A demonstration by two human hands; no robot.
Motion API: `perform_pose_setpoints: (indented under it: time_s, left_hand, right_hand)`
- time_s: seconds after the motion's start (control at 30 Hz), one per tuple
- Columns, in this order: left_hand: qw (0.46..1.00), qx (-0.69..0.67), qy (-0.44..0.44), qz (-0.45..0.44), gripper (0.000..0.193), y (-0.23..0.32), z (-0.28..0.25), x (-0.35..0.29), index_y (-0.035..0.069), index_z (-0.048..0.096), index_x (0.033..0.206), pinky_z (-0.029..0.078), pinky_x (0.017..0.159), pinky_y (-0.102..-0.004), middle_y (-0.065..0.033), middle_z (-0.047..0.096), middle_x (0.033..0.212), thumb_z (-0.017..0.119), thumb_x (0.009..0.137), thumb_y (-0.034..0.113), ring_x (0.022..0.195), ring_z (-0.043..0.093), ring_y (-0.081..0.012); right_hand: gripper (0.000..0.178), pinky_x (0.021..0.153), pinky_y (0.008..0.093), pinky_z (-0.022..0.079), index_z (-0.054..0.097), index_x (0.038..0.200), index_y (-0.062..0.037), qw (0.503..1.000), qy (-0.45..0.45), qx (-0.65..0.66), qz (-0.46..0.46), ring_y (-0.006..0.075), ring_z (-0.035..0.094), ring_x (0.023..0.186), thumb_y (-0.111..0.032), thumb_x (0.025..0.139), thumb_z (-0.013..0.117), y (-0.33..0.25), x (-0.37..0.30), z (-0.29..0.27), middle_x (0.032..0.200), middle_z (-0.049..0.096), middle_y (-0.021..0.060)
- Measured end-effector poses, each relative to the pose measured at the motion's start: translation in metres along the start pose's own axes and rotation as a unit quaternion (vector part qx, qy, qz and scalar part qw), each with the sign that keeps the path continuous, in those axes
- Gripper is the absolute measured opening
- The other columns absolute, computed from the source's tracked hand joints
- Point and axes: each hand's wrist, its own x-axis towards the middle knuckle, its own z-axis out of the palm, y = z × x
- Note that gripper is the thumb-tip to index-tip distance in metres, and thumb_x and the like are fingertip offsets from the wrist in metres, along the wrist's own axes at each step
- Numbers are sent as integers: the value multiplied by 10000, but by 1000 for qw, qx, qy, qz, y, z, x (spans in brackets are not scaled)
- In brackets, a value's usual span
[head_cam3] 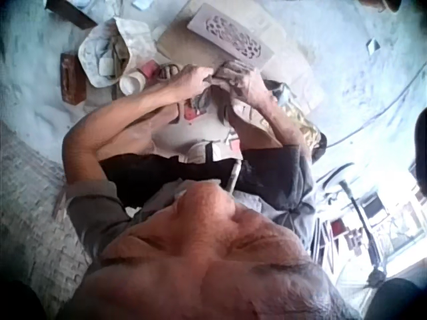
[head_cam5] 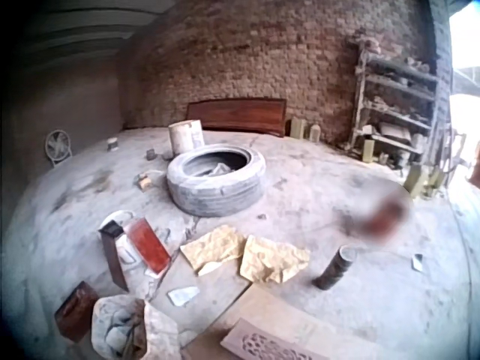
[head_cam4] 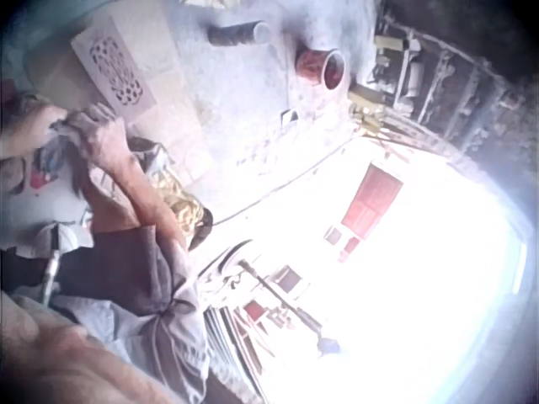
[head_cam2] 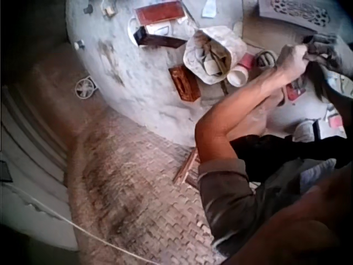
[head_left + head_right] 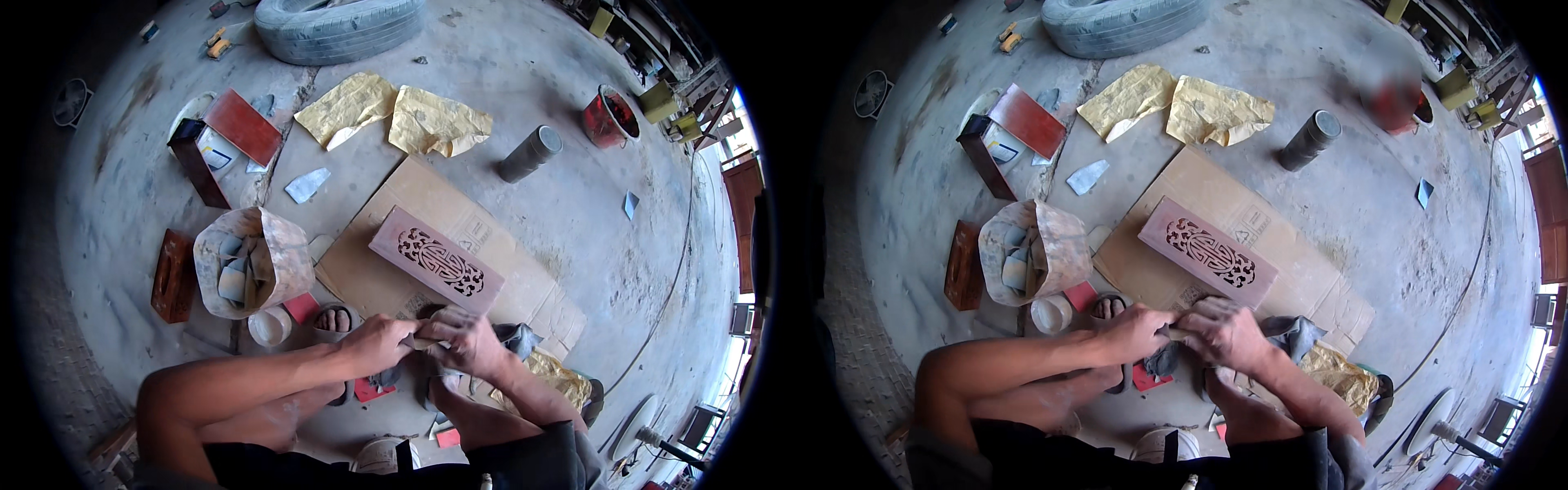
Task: The person sits on the floor and sands a rectangular wooden piece with carved patterns using sandpaper. They repeatedly rub the sandpaper over the surface and edges of the wood, occasionally flipping the piece to work on different sides.
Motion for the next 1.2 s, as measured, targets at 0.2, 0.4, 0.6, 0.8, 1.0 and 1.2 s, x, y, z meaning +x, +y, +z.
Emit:
perform_pose_setpoints:
  time_s: [0.2,0.4,0.6,0.8,1.0,1.2]
  left_hand:
    - [920,197,298,163,583,-25,40,39,-56,609,1350,459,1146,-438,-211,584,1441,573,775,-143,1353,556,-366]
    - [926,228,265,140,505,-10,131,61,-72,521,1433,402,1178,-445,-215,466,1555,499,941,38,1475,423,-350]
    - [910,220,327,127,556,-30,122,69,-114,473,1449,371,1202,-463,-252,444,1548,506,915,34,1480,394,-396]
    - [907,185,357,122,589,-29,121,71,-144,431,1462,340,1230,-474,-291,394,1567,546,902,-5,1485,369,-426]
    - [888,218,402,59,563,-67,78,74,-154,438,1451,305,1249,-476,-309,400,1560,498,900,-50,1493,349,-442]
    - [907,131,395,67,557,-39,117,78,-167,449,1434,300,1238,-526,-347,405,1535,506,884,-99,1469,365,-486]
  right_hand:
    - [254,903,472,490,625,1243,-11,939,206,-185,203,389,618,1036,-100,1018,549,92,-11,-17,1087,652,213]
    - [335,964,489,485,562,1339,-10,895,269,-177,308,425,609,1106,-190,1076,458,143,1,12,1173,652,258]
    - [374,976,499,508,562,1330,0,882,268,-140,362,465,626,1164,-259,1096,428,147,4,12,1263,657,273]
    - [388,948,521,511,553,1328,1,884,236,-136,380,506,623,1132,-284,1111,402,145,3,6,1246,648,310]
    - [391,954,525,503,550,1318,17,890,230,-135,369,514,607,1144,-279,1112,399,144,5,6,1230,643,325]
    - [399,964,519,500,562,1306,23,891,224,-157,363,504,611,1142,-285,1109,401,148,3,9,1244,638,317]
